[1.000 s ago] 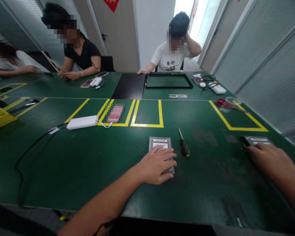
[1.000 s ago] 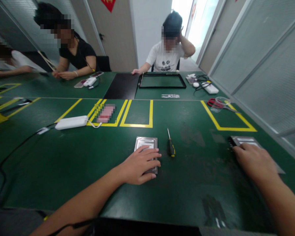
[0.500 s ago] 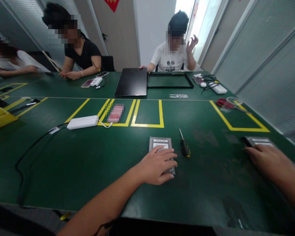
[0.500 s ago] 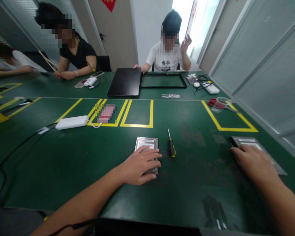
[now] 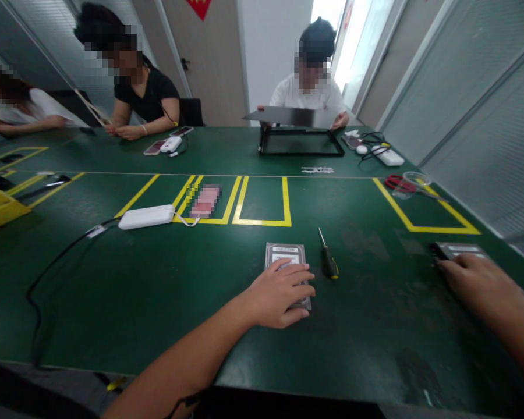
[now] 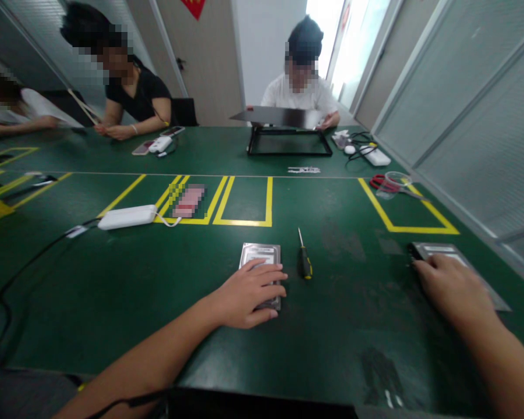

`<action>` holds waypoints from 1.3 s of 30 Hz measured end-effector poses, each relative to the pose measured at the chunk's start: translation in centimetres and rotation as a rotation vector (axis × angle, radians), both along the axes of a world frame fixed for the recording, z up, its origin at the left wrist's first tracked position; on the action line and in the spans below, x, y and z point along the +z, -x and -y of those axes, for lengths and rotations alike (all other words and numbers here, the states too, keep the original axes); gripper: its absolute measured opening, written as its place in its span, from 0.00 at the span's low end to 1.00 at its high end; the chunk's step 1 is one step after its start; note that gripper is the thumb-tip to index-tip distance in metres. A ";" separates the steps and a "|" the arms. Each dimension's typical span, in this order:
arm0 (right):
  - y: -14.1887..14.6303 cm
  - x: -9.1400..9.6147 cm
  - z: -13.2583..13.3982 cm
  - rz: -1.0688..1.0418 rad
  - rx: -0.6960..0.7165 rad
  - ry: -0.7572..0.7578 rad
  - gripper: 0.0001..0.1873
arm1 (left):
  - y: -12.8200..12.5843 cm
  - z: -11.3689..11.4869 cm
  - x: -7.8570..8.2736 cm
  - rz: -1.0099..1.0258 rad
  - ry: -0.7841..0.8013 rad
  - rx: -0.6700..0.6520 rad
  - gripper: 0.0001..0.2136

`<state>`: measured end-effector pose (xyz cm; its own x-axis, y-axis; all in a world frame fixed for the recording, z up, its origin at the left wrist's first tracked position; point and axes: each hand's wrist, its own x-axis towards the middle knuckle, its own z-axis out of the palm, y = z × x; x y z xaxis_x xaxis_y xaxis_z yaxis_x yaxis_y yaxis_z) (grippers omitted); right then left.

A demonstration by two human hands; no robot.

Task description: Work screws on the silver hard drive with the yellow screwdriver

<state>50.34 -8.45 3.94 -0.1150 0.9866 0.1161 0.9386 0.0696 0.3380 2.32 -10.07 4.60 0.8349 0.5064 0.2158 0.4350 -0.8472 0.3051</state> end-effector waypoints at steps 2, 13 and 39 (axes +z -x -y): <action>-0.5 -0.4 -0.1 0.087 0.046 0.026 0.19 | 0.0 0.0 0.0 0.001 0.000 0.002 0.17; -0.2 0.6 -0.4 0.148 0.110 0.051 0.16 | 0.0 0.0 0.0 0.012 -0.009 0.002 0.17; 8.7 3.2 -2.7 -0.265 0.117 -0.022 0.13 | 0.0 0.0 0.0 0.026 0.009 0.000 0.18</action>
<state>41.67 -5.73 7.09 -0.1910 0.9653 0.1781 0.9803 0.1784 0.0845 2.29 -10.09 4.62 0.8290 0.5084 0.2331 0.4267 -0.8443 0.3242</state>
